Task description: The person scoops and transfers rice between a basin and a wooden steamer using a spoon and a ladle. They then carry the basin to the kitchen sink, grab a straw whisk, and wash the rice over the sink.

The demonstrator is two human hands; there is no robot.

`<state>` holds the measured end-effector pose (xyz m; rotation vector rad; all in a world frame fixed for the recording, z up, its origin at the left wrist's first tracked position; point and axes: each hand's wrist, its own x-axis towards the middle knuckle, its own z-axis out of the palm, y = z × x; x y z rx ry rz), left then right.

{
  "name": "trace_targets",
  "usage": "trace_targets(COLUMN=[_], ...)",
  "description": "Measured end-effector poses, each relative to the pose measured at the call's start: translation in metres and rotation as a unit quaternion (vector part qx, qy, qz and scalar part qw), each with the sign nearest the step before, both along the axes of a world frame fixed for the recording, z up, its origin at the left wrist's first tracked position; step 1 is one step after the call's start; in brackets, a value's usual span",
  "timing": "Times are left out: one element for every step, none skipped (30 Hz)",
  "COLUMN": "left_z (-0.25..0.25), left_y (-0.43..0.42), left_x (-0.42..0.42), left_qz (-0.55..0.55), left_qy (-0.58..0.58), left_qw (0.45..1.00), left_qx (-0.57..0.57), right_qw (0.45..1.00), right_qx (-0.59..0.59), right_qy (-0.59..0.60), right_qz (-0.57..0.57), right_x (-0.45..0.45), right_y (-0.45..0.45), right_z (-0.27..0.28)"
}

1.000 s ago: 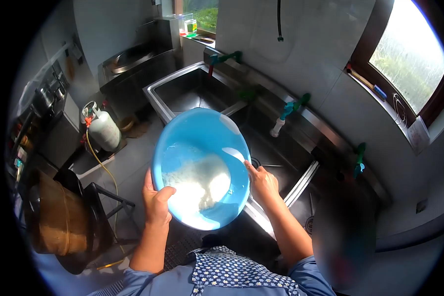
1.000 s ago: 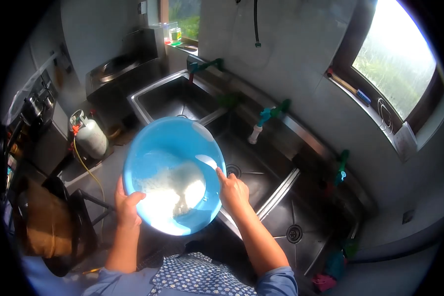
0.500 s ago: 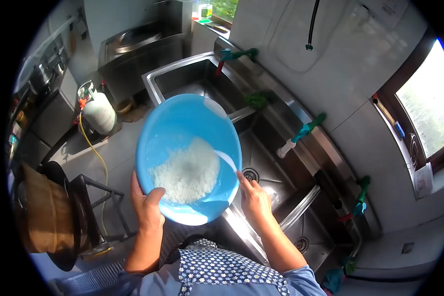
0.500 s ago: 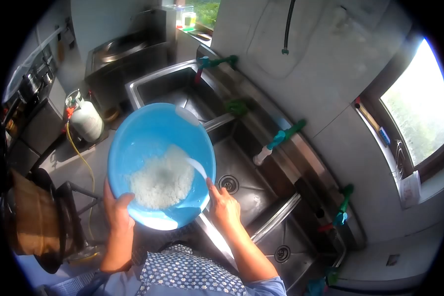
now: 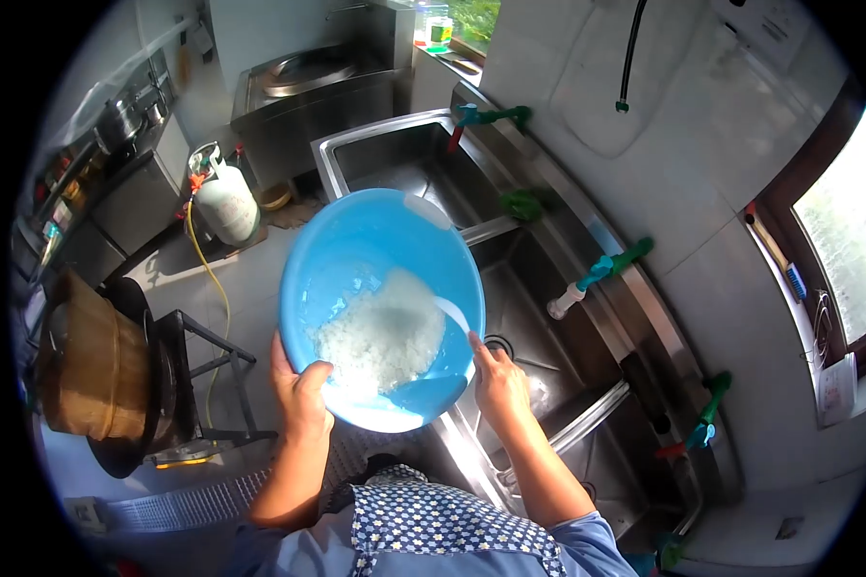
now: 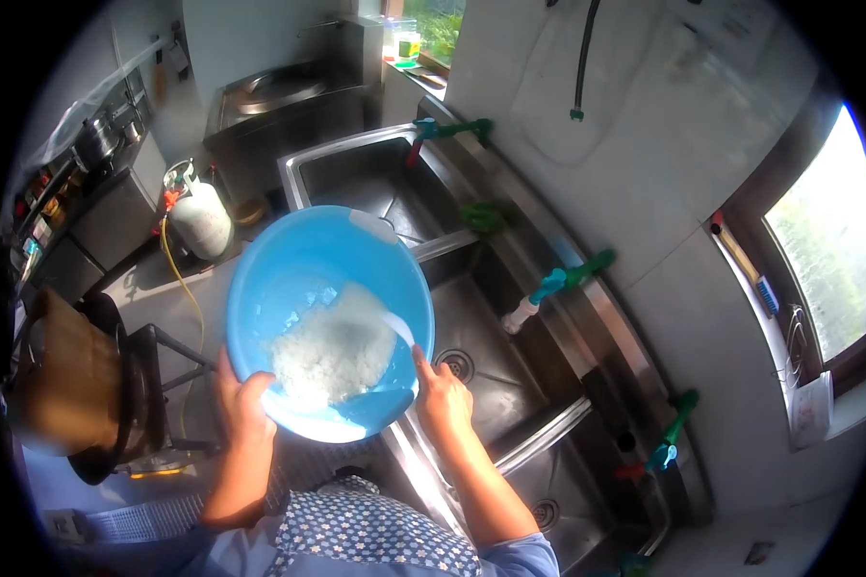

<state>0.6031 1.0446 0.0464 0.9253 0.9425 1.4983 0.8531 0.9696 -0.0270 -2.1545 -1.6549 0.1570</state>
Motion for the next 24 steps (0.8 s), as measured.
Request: trace_targets(left_z=[-0.001, -0.003, -0.005, -0.006, -0.006, -0.006, -0.006, -0.008, -0.011, -0.014, -0.018, -0.024, -0.028, -0.028, -0.029, -0.030, -0.034, -0.038, -0.044, -0.047, -0.038, -0.036, -0.035, -0.035], left_y=[-0.003, -0.006, -0.008, -0.010, -0.013, -0.016, -0.018, -0.019, -0.021, -0.023, -0.024, -0.025, -0.026, -0.028, -0.029, -0.031, -0.030, -0.029, -0.026, -0.026, -0.029, -0.029, -0.028, -0.027], left_x=[0.001, 0.002, 0.003, 0.004, 0.006, 0.008, 0.010, 0.010, 0.009, 0.008, 0.007, 0.006, 0.005, 0.005, 0.006, 0.007, 0.004, 0.004, 0.002, -0.002, -0.001, -0.002, -0.004, -0.006], left_qz=[0.002, 0.003, 0.003, 0.004, 0.010, 0.023, 0.038, 0.046, 0.041, 0.037, 0.044, 0.043, 0.044, 0.052, 0.049, 0.052, 0.054, 0.059, 0.065, 0.070, 0.082, 0.088, 0.091, 0.088], left_qy=[0.014, 0.014, 0.007, -0.001, -0.002, 0.000, 0.001, 0.001, -0.006, -0.012, -0.008, -0.005, -0.001, 0.000, -0.005, -0.012, -0.006, -0.019, -0.025, -0.029, -0.043, -0.047, -0.049, -0.052], left_qw=[1.000, 1.000, 1.000, 1.000, 1.000, 1.000, 0.999, 0.999, 0.999, 0.999, 0.999, 0.999, 0.999, 0.998, 0.999, 0.999, 0.999, 0.998, 0.997, 0.997, 0.996, 0.995, 0.995, 0.995], left_qx=[0.011, 0.012, 0.008, 0.006, 0.009, 0.001, -0.007, -0.003, -0.002, 0.000, 0.003, 0.009, 0.016, 0.022, 0.017, 0.013, 0.007, 0.021, 0.020, 0.012, -0.009, -0.011, -0.011, -0.015], right_qw=[1.000, 0.999, 0.999, 0.999, 0.996, 0.992, 0.989, 0.985, 0.991, 0.994, 0.997, 0.998, 0.998, 0.997, 0.996, 0.996, 0.996, 0.994, 0.994, 0.992, 0.987, 0.981, 0.979, 0.986], right_qx=[0.002, 0.002, 0.003, -0.025, -0.052, -0.095, -0.121, -0.147, -0.099, -0.051, 0.028, 0.014, 0.023, 0.033, 0.040, 0.036, 0.036, 0.015, 0.008, 0.064, 0.109, 0.153, 0.167, 0.131], right_qy=[-0.016, -0.032, -0.033, -0.038, -0.043, -0.039, -0.015, 0.009, 0.015, 0.024, -0.018, -0.030, -0.032, -0.035, -0.034, -0.037, -0.040, -0.027, -0.023, -0.009, 0.006, 0.019, 0.038, 0.040], right_qz=[-0.010, -0.021, -0.020, 0.015, 0.052, 0.075, 0.085, 0.094, 0.092, 0.089, 0.070, 0.059, 0.057, 0.055, 0.066, 0.067, 0.072, 0.101, 0.103, 0.112, 0.120, 0.114, 0.112, 0.099], right_x=[0.008, 0.015, 0.017, 0.018, 0.018, 0.013, 0.011, 0.010, 0.012, 0.014, 0.016, 0.017, 0.018, 0.018, 0.018, 0.017, 0.014, 0.012, 0.005, 0.002, 0.000, 0.001, 0.004, 0.006], right_y=[0.004, 0.006, 0.003, -0.002, -0.007, -0.013, -0.015, -0.016, -0.011, -0.004, 0.010, 0.026, 0.043, 0.057, 0.068, 0.077, 0.085, 0.078, 0.067, 0.054, 0.040, 0.029, 0.019, 0.011], right_z=[-0.003, -0.006, -0.012, -0.018, -0.023, -0.018, -0.003, 0.011, 0.021, 0.028, 0.017, 0.017, 0.007, -0.004, -0.013, -0.019, -0.025, -0.022, -0.007, -0.002, 0.008, 0.006, 0.003, -0.002])
